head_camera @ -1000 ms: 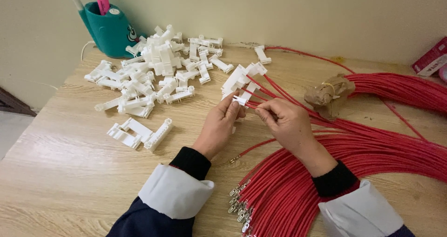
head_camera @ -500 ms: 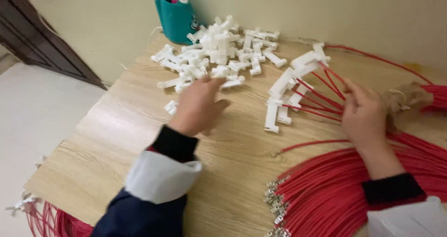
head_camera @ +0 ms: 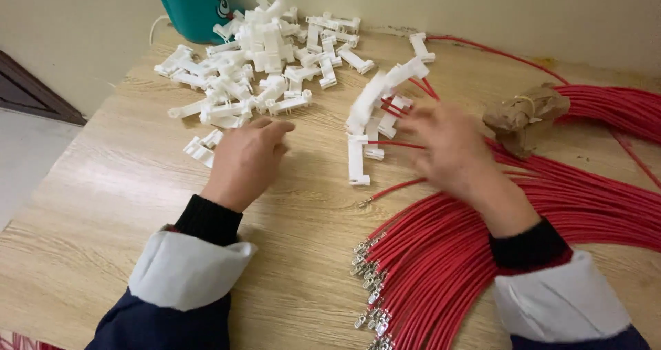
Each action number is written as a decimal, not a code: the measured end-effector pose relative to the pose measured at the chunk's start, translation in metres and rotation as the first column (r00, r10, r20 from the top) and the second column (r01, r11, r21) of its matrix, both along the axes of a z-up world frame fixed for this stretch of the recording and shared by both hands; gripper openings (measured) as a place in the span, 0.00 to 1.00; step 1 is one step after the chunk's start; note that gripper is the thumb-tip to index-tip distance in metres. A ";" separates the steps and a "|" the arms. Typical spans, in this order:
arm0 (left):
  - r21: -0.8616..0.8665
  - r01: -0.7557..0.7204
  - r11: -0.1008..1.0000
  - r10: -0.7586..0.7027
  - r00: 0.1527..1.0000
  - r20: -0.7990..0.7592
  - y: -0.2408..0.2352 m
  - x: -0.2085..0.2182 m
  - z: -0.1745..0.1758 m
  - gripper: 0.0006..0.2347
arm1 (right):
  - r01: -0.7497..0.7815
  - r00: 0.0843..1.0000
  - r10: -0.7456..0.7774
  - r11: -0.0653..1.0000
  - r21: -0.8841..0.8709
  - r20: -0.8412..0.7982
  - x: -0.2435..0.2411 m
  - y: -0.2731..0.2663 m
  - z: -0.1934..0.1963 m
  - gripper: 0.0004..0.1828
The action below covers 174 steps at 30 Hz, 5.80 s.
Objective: Assembling electrical connectors by inserting red wires with metal terminals into white plastic housings.
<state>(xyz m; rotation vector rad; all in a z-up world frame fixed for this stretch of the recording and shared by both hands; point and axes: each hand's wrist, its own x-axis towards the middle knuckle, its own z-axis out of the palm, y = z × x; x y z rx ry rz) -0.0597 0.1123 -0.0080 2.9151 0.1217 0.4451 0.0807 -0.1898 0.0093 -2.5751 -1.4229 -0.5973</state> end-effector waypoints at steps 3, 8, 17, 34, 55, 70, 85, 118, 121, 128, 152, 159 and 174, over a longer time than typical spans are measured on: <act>-0.555 0.095 0.826 -0.048 0.994 0.098 -0.045 -0.016 0.067 0.15 | -0.269 0.883 0.232 0.963 -0.033 -0.408 -0.028 0.005 0.000 0.16; -0.984 0.158 -0.088 -0.190 0.967 0.172 -0.082 0.012 0.060 0.15 | -0.260 0.904 0.234 0.965 -0.025 -0.358 -0.017 0.012 -0.020 0.14; -0.804 0.105 -0.585 -0.176 0.952 0.252 -0.097 0.062 0.000 0.16 | 0.006 0.647 0.105 0.990 0.142 -0.755 0.012 -0.014 -0.018 0.09; -0.694 0.298 -0.656 0.107 0.946 0.306 -0.113 0.065 -0.012 0.18 | 0.020 0.528 0.562 0.741 0.672 -0.636 -0.004 -0.021 0.007 0.08; -0.922 0.162 -0.352 -0.008 0.984 0.176 -0.133 0.040 0.018 0.15 | 0.136 0.594 0.501 0.709 0.692 -0.629 -0.002 -0.013 -0.005 0.09; -0.809 0.224 -0.544 0.059 0.972 0.229 -0.121 0.051 -0.004 0.19 | 0.175 0.881 0.165 0.757 0.629 -0.444 -0.032 0.003 0.024 0.03; -0.834 0.316 -0.452 0.057 0.943 0.327 -0.126 0.053 -0.011 0.21 | 0.155 0.908 0.134 0.772 0.617 -0.396 -0.036 0.005 0.028 0.04; -0.919 0.393 -0.028 -0.014 0.919 0.393 -0.129 0.044 0.019 0.21 | 0.056 0.894 0.251 0.759 0.648 -0.371 -0.028 0.007 0.018 0.06; -0.879 0.254 0.404 -0.057 0.966 0.253 -0.092 0.041 0.037 0.19 | -0.019 0.905 0.298 0.743 0.669 -0.305 -0.007 -0.003 -0.003 0.10; -0.493 0.106 0.863 0.086 0.932 0.352 0.028 -0.027 0.080 0.16 | 0.099 0.993 -0.054 0.879 0.466 -0.108 0.035 -0.037 -0.035 0.15; -0.049 -0.158 0.986 0.155 0.987 -0.051 0.008 -0.048 -0.001 0.21 | -0.071 0.997 0.075 0.990 0.126 -0.034 -0.011 -0.013 0.020 0.12; 0.026 -0.269 0.963 0.270 0.951 -0.153 -0.039 -0.050 0.012 0.18 | -0.266 0.735 -0.032 0.905 -0.331 -0.677 -0.052 0.005 0.038 0.13; -0.270 -0.179 0.946 0.156 0.982 -0.105 -0.063 -0.028 0.054 0.23 | -0.345 0.612 0.106 0.927 -0.144 -0.783 -0.036 0.009 0.020 0.13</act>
